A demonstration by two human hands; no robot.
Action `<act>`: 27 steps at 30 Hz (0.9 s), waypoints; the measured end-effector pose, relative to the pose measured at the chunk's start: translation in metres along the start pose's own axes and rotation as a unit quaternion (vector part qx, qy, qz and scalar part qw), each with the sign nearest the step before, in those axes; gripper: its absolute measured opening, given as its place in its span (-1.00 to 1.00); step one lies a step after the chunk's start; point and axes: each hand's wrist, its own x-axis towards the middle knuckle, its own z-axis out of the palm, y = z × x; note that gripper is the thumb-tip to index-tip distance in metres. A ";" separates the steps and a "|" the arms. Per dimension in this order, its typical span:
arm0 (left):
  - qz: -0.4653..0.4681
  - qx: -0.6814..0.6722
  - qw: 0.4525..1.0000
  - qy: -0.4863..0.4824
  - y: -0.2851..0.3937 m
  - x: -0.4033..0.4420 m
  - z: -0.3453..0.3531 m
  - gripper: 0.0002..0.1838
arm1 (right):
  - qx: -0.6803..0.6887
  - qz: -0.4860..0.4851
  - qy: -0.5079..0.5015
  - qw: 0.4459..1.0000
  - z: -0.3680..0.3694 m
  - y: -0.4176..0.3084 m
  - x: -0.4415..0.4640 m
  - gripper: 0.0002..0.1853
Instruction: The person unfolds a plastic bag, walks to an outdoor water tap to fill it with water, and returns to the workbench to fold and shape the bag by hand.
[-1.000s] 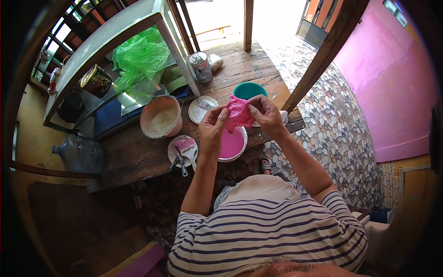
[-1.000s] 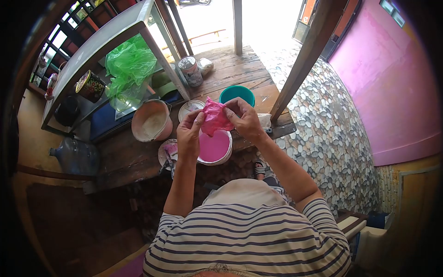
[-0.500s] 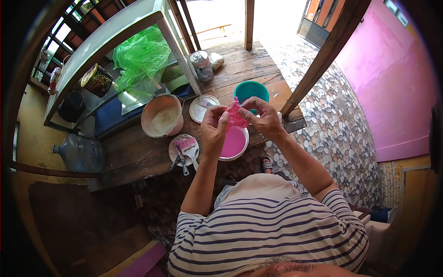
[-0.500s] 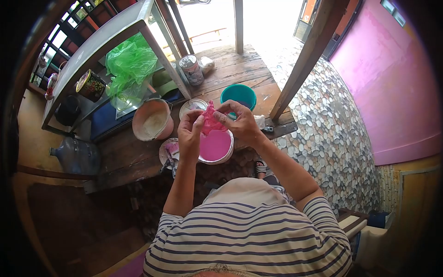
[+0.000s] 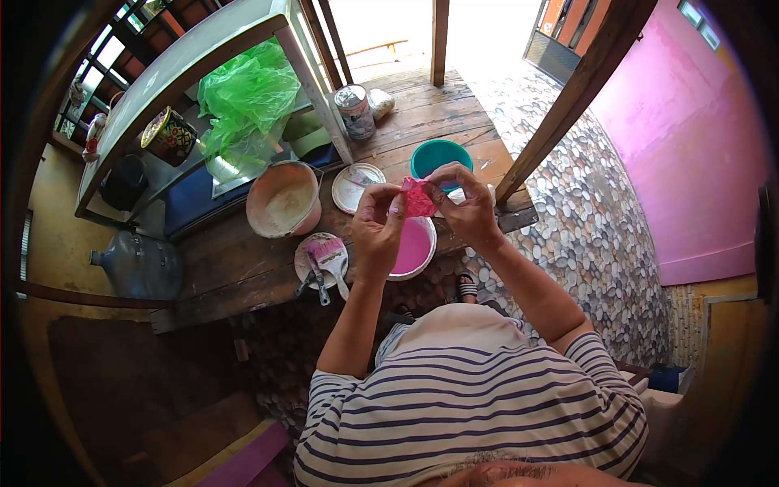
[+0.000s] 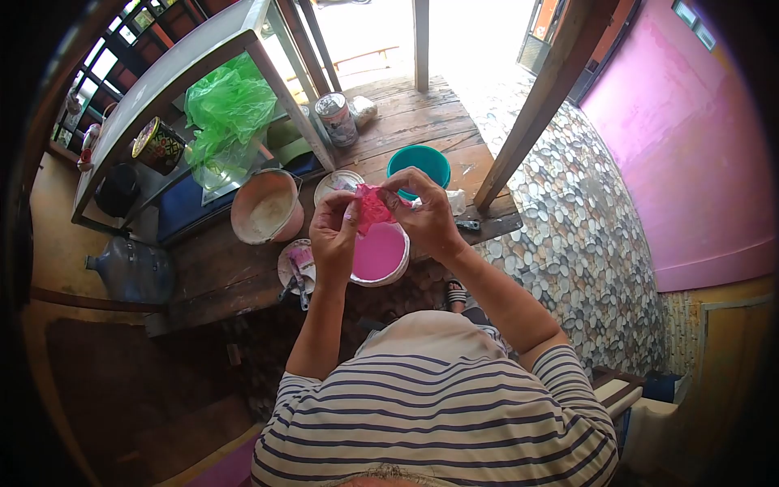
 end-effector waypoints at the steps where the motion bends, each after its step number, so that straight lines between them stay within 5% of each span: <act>1: -0.001 0.000 1.000 0.001 0.000 0.000 0.000 -0.83 | 0.006 0.005 0.008 1.000 0.000 0.000 0.000 -0.87; 10: -0.060 -0.001 0.998 -0.022 0.003 -0.003 -0.002 -0.84 | 0.026 0.002 -0.005 1.000 -0.002 0.005 -0.004 -0.88; 27: 0.042 0.013 0.999 0.000 -0.006 -0.004 -0.006 -0.77 | -0.004 -0.023 -0.011 1.000 0.007 -0.005 -0.005 -0.85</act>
